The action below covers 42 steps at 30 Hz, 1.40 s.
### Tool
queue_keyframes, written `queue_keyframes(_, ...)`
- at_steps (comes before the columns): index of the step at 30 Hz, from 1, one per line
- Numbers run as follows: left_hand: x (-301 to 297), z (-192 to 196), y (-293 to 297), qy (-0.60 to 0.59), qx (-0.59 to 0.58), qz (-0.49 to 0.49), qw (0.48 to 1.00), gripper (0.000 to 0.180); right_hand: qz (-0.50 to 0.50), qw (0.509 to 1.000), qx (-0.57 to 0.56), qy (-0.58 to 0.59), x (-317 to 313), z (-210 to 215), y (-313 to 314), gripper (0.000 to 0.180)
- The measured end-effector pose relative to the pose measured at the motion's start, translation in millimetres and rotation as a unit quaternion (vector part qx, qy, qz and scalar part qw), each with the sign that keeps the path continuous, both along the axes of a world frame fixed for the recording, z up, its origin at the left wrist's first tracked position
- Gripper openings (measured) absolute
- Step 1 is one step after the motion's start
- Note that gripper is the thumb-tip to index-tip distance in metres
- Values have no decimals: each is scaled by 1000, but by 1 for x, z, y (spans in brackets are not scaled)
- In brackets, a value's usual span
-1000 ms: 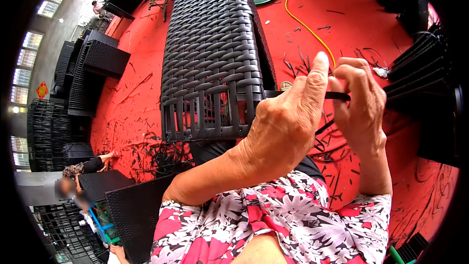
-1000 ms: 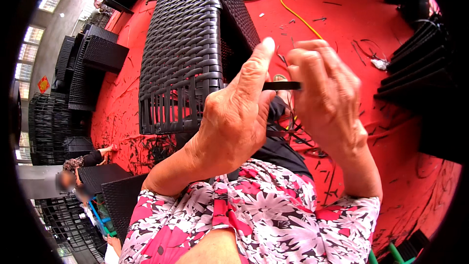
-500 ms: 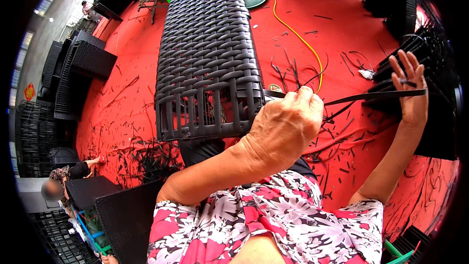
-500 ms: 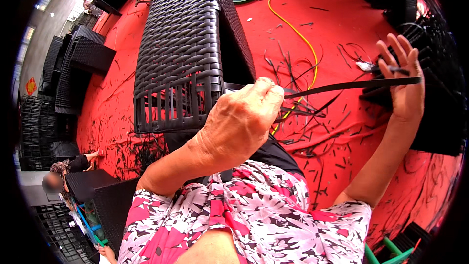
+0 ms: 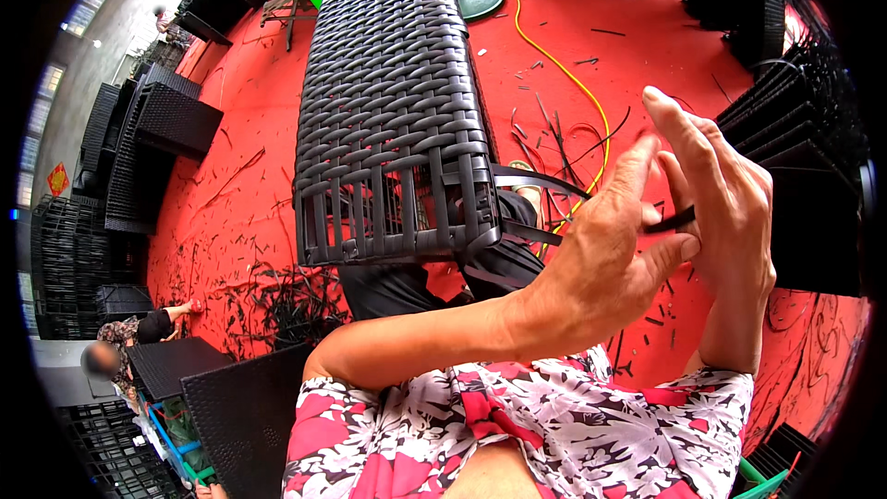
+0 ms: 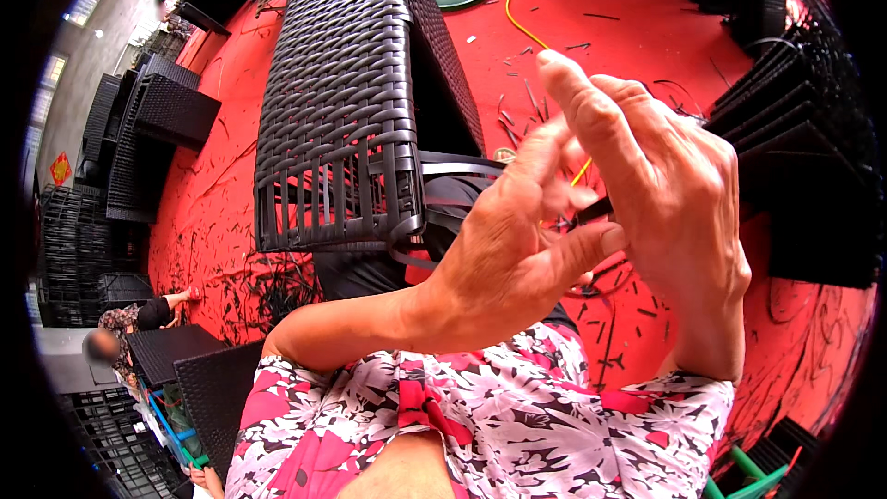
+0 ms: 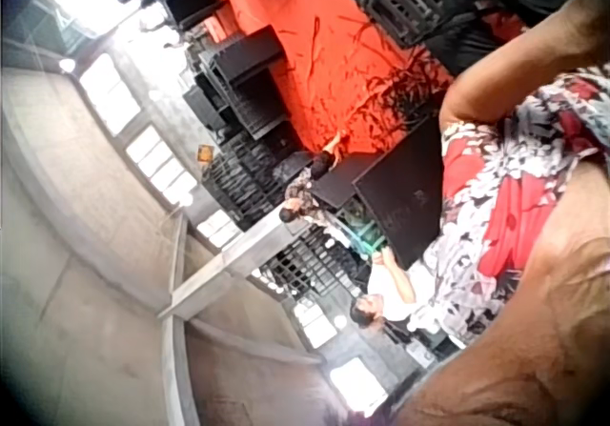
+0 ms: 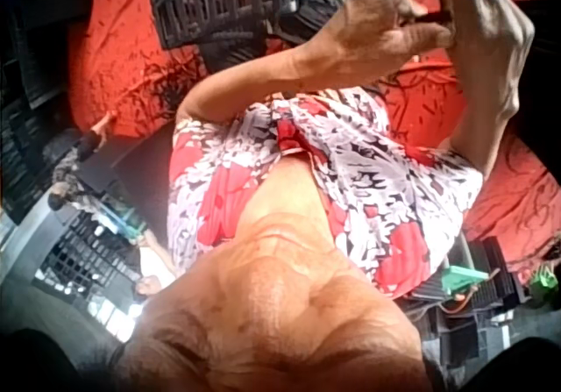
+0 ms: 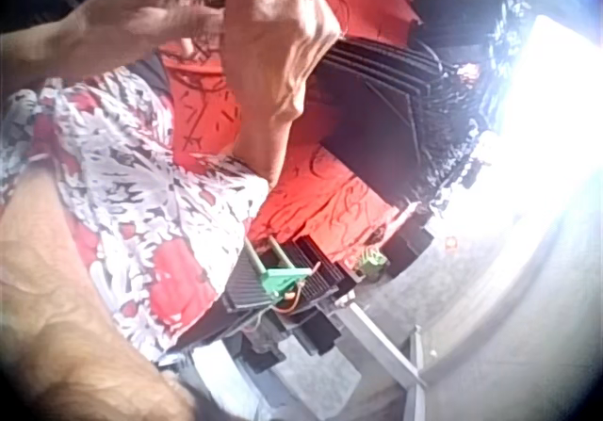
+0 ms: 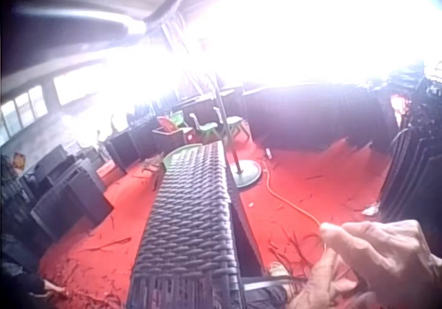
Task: The person weaves black plastic strips through a furniture frame by hand, pulling them taut and tucking the ends to create a rattan-style surface.
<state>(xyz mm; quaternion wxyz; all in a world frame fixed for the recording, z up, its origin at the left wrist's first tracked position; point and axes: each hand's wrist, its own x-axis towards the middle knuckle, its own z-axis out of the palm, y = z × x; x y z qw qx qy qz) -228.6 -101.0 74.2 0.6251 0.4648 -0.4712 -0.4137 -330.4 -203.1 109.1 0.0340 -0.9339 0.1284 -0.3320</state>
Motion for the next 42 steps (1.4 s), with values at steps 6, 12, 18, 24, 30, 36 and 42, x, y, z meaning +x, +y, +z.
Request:
queue_keyframes(6, 4, 4, -1, -15, 12, 63, 998, 31, -156, 980, -17, -120, -6, -19, -40, 34)
queue_keyframes(12, -1, -10, 6, -105, -5, 52, 993, 22, -377, 911, 168, -7, -88, -112, -165, 35)
queue_keyframes(18, -1, -43, 11, -254, -23, -59, 965, 29, -153, 622, 564, -521, -192, -152, -250, 19)
queue_keyframes(24, -11, -28, 20, -199, -30, 8, 979, 75, -30, 985, -166, -39, -34, -11, -89, 29)
queue_keyframes(30, 9, -1, -3, 141, 93, 16, 985, 65, 157, 929, -160, 296, -5, -9, 24, 28)
queue_keyframes(36, 18, -29, -23, 265, 63, 49, 961, 15, 271, 840, -47, 467, -11, -16, 49, 18)
queue_keyframes(42, 17, -45, -13, 308, -56, -86, 946, 17, 234, 803, 530, 139, -31, -9, -38, 32)
